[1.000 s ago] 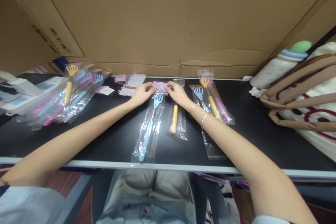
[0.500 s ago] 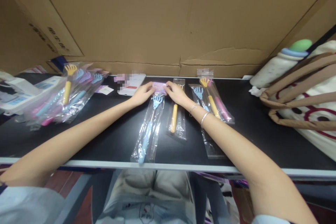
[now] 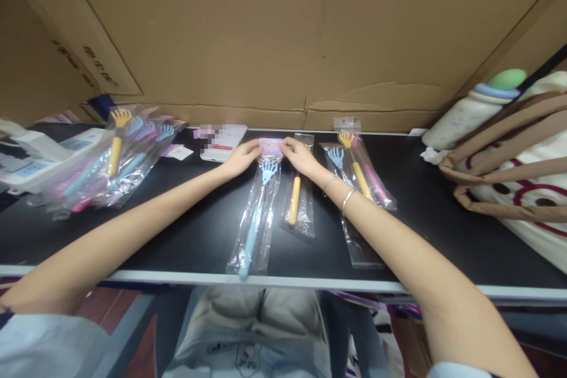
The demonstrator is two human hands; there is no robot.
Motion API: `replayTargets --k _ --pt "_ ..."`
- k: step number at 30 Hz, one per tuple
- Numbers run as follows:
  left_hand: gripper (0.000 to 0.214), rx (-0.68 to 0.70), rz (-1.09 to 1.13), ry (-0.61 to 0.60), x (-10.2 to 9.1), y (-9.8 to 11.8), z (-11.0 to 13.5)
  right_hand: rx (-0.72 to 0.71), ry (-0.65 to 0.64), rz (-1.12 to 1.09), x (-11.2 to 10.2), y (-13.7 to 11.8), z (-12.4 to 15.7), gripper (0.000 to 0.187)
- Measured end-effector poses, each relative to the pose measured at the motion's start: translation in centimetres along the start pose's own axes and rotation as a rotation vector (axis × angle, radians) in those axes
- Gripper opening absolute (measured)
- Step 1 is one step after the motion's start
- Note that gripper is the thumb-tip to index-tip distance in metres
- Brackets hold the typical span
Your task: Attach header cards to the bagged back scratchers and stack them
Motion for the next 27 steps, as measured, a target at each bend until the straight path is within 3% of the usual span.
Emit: replayTargets --k 12,19,27 --pt "0.024 -0.03 -0.023 -0.012 -0.03 -0.12 -0.02 -0.028 -0.018 0.061 0.01 0.08 -0.07 0.052" --pt "0.023 -0.043 -0.021 0.013 -0.09 -0.11 0.02 -0.031 -0.016 0.062 0.11 -0.46 0.06 0.044" --pt "0.013 -0.084 -0.019 0.08 -0.55 0.48 0.48 0.069 0.008 -0.027 0.17 -0.1 0.54 0.028"
Point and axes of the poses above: each hand's wrist, its own z-axis away from the middle knuckle, its own x-axis out of the palm, y = z × x, the point moved 6 cm from there along -z, towards the middle knuckle, and after that the axes turned 4 degrees about -z, right-handed, at the moved point
